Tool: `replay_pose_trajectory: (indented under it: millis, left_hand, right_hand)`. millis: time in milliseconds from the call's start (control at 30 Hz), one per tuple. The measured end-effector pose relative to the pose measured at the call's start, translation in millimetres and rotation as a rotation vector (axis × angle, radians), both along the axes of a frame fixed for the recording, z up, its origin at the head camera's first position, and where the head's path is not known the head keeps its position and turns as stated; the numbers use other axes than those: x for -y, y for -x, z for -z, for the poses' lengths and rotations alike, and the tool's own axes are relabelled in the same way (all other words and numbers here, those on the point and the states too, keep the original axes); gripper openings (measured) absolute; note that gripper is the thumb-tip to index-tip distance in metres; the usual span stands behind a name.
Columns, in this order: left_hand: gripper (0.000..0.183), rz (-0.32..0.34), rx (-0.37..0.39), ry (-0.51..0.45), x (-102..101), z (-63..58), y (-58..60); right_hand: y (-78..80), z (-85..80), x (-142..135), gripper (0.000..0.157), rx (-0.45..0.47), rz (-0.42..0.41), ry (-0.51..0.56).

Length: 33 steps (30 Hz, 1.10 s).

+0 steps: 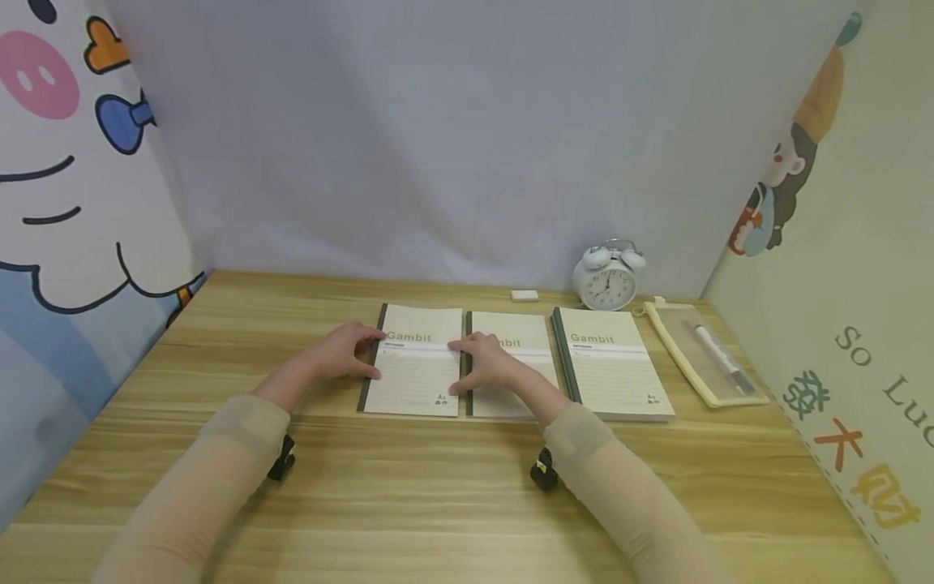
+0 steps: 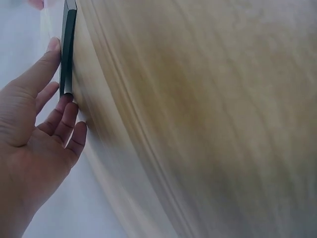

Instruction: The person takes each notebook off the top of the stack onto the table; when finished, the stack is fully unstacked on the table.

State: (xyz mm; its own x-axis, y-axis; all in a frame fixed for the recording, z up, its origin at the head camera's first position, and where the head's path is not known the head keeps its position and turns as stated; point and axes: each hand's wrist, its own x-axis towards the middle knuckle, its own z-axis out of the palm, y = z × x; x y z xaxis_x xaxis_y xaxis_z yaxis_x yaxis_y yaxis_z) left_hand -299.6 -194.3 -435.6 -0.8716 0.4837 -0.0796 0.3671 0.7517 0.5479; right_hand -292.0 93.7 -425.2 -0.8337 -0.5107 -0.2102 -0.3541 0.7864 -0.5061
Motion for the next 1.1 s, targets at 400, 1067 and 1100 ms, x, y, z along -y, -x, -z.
replay_pose_trajectory:
  millis: [400, 1067, 1100]
  left_hand:
    - [0.076, -0.022, -0.050, 0.042, -13, -23.5, 1.5]
    - [0.080, 0.100, -0.211, -0.030, -79, -86.1, -36.0]
    - [0.080, 0.103, -0.220, -0.036, -84, -88.3, -38.0]
  right_hand:
    - [-4.5, -18.1, -5, 0.082, -0.090, -0.020, 0.033]
    - [-32.0, -74.1, -99, 0.078, -0.280, -0.030, 0.160]
    - [-32.8, -76.2, -106, 0.078, -0.288, -0.022, 0.166]
